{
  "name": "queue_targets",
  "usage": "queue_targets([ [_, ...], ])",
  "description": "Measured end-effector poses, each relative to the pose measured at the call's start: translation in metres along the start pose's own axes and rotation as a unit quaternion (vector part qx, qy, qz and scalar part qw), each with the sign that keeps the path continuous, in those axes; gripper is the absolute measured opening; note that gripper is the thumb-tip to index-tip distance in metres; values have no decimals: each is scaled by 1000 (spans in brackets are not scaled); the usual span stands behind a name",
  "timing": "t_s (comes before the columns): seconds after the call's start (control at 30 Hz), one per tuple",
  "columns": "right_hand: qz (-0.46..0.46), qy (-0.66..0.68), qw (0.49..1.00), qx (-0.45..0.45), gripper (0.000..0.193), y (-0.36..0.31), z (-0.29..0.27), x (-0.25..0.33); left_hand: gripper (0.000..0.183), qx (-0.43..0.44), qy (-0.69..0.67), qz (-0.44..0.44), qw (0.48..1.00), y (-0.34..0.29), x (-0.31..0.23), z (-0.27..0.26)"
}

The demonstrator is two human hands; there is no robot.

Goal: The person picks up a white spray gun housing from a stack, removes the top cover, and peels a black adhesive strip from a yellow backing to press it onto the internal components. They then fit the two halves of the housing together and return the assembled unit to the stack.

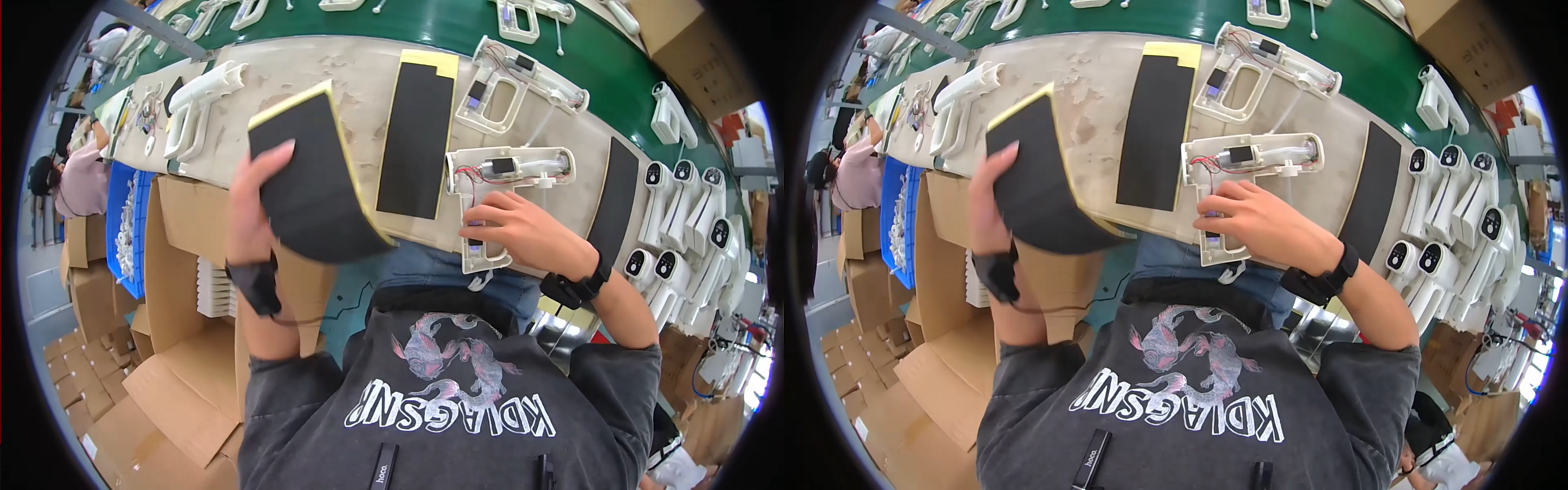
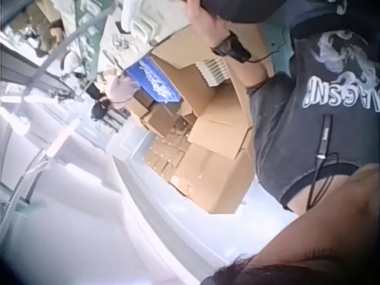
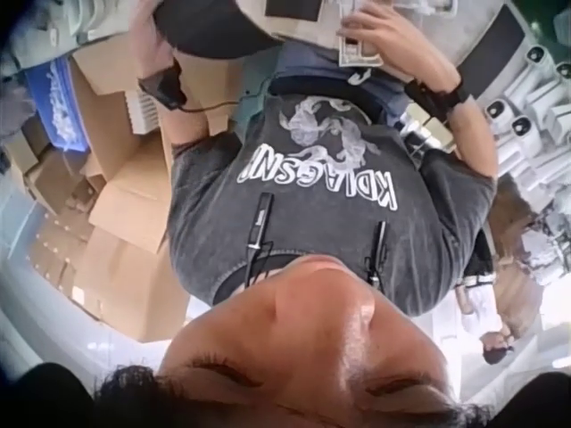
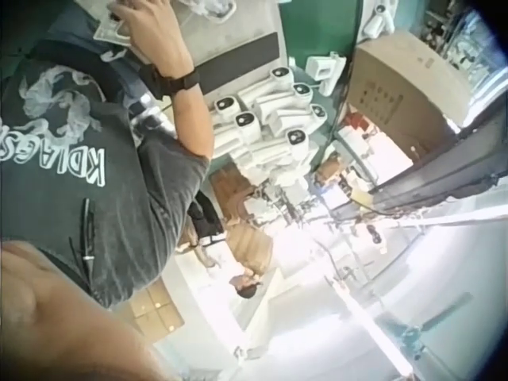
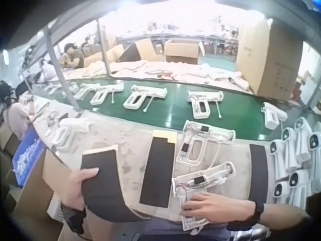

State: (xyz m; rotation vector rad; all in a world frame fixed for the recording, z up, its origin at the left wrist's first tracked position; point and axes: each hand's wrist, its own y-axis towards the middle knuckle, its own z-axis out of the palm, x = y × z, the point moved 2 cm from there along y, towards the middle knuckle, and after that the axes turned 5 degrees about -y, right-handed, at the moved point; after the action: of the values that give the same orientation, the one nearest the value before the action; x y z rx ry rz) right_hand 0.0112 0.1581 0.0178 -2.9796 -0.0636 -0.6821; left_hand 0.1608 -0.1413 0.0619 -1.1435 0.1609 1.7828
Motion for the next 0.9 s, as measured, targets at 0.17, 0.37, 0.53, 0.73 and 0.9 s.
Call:
queue_targets([
  [0.17,67,33,991,-115,67,-19,-29,6,63,86,386,114,911,125,-24,-21],
  [0.37,243,78,944,-208,31,-66,-52,38,89,-314,768,305,469,203,-48,-94],
  [0.53,325,98,902,-266,22,-104,-42,46,108,-262,815,193,480,219,-161,-257],
  [0.73,307,156,899,-272,27,-107,-46,35,109,-259,768,210,547,208,-229,-375],
  [0.9,295,121,895,-313,34,-101,-70,33,101,-356,754,163,527,190,-202,-275],
])
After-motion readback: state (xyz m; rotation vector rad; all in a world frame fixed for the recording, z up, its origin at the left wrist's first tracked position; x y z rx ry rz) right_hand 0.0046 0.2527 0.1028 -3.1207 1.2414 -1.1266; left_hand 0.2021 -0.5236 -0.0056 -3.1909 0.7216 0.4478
